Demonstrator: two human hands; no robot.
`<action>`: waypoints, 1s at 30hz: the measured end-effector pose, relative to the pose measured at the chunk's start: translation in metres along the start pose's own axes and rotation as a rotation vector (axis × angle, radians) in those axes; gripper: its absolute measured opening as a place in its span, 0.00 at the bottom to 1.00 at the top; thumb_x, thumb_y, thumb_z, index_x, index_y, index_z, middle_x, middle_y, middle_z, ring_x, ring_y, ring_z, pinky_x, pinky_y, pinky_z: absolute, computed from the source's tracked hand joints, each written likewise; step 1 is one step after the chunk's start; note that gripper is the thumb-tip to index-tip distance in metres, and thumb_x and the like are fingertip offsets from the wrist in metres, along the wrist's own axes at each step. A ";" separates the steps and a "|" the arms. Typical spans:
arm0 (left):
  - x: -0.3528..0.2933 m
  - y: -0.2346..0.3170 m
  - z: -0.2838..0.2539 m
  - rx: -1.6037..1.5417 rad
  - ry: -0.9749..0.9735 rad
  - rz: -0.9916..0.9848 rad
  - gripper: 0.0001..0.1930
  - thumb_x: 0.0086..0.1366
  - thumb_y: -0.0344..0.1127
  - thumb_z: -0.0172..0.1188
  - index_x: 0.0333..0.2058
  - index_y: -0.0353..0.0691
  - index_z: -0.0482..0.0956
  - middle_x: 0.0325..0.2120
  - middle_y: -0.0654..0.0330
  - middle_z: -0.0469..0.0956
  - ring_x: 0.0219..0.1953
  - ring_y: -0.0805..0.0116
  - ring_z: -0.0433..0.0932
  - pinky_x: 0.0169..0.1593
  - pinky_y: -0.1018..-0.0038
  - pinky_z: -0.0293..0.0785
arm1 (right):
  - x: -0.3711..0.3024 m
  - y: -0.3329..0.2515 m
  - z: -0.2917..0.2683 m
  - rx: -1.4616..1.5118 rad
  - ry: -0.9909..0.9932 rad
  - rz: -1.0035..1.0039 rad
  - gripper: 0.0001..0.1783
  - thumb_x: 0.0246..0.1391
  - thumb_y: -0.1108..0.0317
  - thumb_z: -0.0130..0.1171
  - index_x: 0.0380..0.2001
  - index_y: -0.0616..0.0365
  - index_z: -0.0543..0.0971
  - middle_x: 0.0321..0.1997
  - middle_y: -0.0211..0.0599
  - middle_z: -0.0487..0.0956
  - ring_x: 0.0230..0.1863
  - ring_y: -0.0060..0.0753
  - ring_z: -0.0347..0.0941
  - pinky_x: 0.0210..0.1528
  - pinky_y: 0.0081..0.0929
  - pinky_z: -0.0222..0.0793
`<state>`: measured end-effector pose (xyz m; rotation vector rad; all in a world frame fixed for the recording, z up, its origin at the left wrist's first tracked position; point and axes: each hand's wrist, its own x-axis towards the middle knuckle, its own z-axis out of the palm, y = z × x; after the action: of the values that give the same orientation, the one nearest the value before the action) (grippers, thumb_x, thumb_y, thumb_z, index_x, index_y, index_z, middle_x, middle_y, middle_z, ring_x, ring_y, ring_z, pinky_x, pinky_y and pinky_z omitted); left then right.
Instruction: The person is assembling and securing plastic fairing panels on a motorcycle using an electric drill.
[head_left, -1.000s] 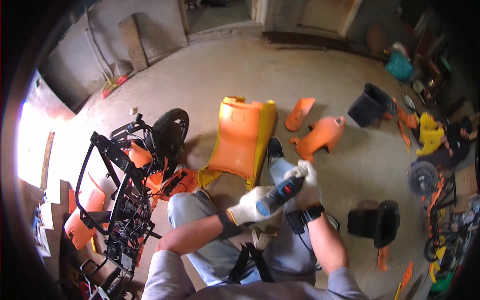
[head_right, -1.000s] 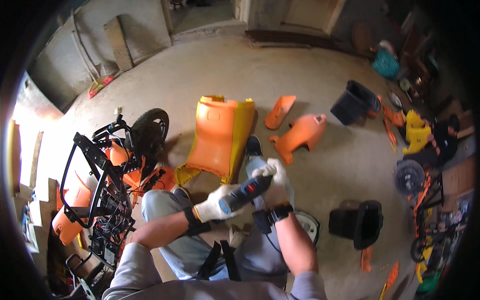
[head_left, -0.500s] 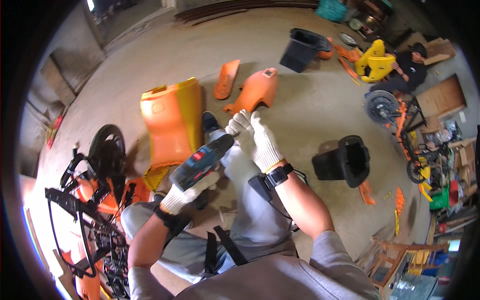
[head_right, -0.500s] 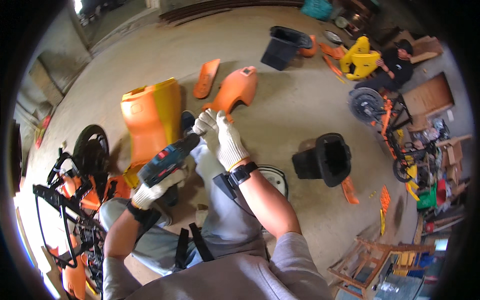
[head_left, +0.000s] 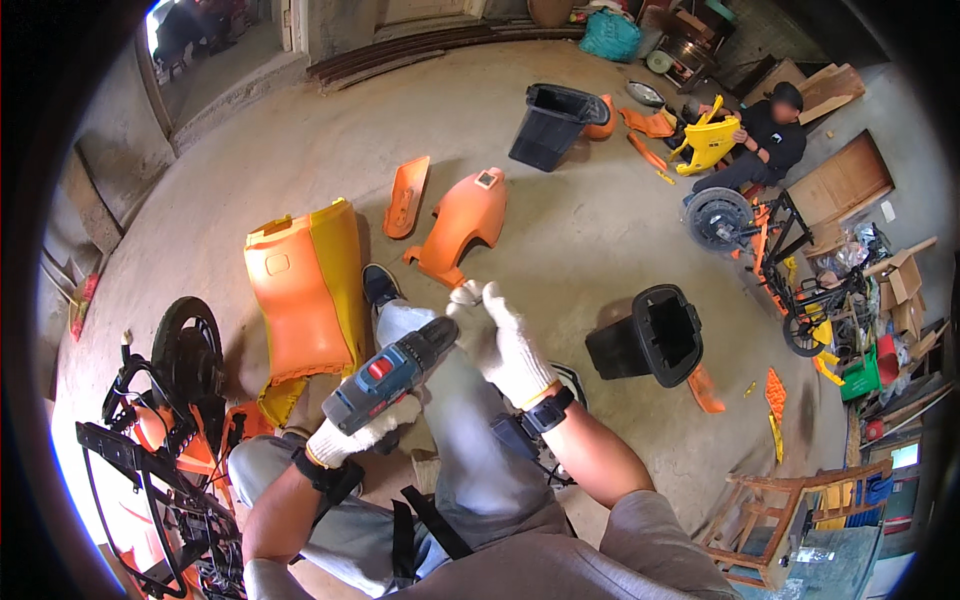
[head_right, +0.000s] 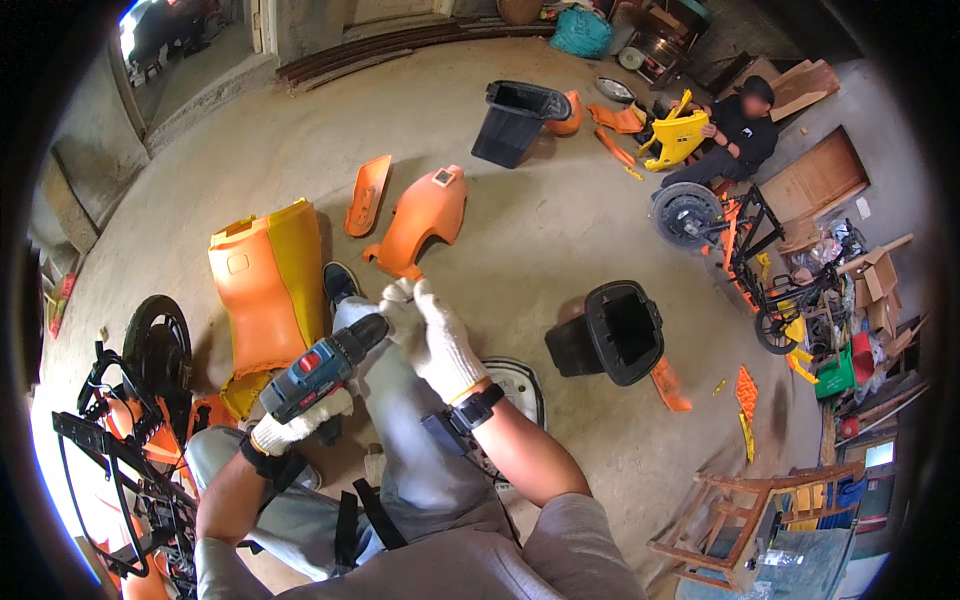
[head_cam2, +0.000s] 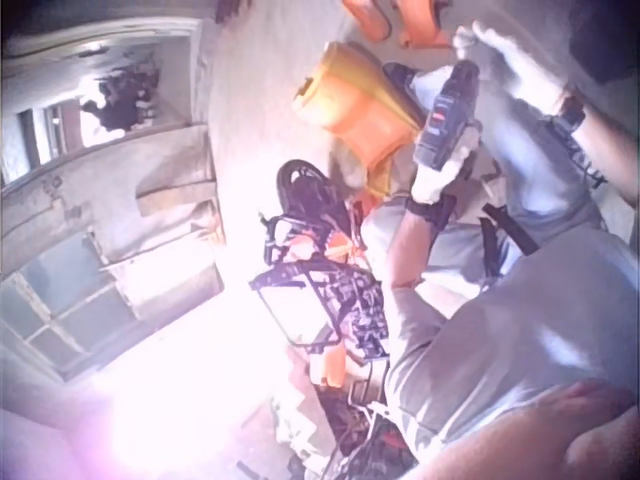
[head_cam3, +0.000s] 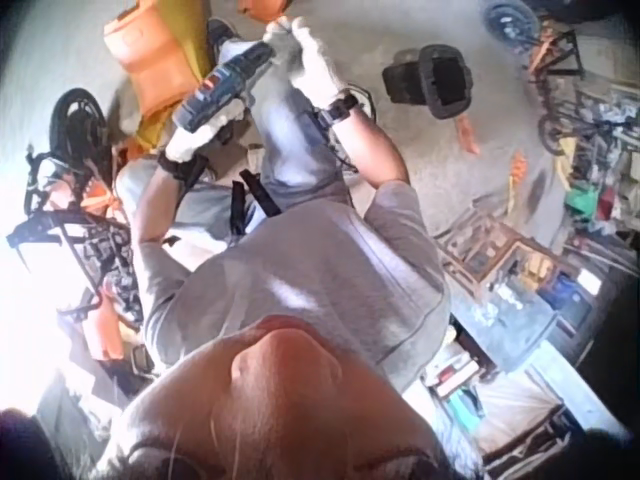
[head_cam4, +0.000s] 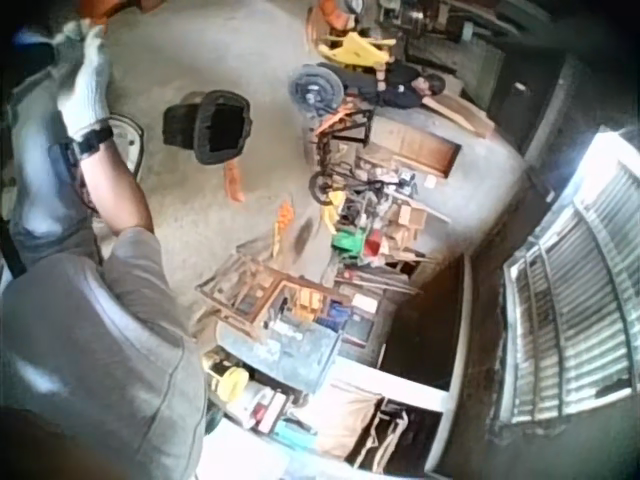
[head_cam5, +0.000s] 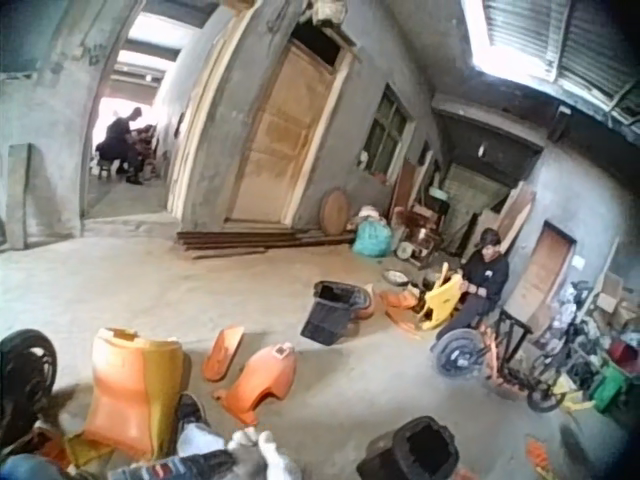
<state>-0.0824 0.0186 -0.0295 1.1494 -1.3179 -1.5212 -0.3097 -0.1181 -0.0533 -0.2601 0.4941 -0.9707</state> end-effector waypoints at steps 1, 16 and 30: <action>-0.002 -0.003 0.000 -0.013 -0.005 -0.010 0.18 0.64 0.38 0.70 0.50 0.41 0.80 0.35 0.68 0.82 0.34 0.79 0.78 0.36 0.77 0.76 | -0.007 -0.009 0.003 -0.028 0.076 0.016 0.15 0.68 0.52 0.56 0.47 0.50 0.78 0.43 0.32 0.81 0.44 0.30 0.79 0.48 0.35 0.78; -0.004 -0.021 0.003 -0.073 -0.081 0.084 0.21 0.66 0.37 0.67 0.56 0.41 0.77 0.43 0.62 0.83 0.43 0.72 0.81 0.50 0.71 0.77 | -0.115 -0.053 -0.224 -0.554 0.801 0.197 0.08 0.66 0.60 0.56 0.37 0.49 0.80 0.22 0.28 0.73 0.21 0.32 0.69 0.29 0.32 0.70; -0.004 -0.016 0.012 -0.175 0.118 -0.164 0.20 0.62 0.39 0.71 0.49 0.38 0.79 0.41 0.61 0.80 0.36 0.72 0.79 0.41 0.73 0.78 | -0.164 -0.026 -0.316 -0.644 0.844 0.324 0.03 0.59 0.72 0.51 0.31 0.51 0.69 0.21 0.27 0.68 0.20 0.23 0.63 0.21 0.30 0.61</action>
<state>-0.0931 0.0277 -0.0441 1.2385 -1.0117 -1.6241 -0.5663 0.0068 -0.2676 -0.3242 1.5802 -0.5401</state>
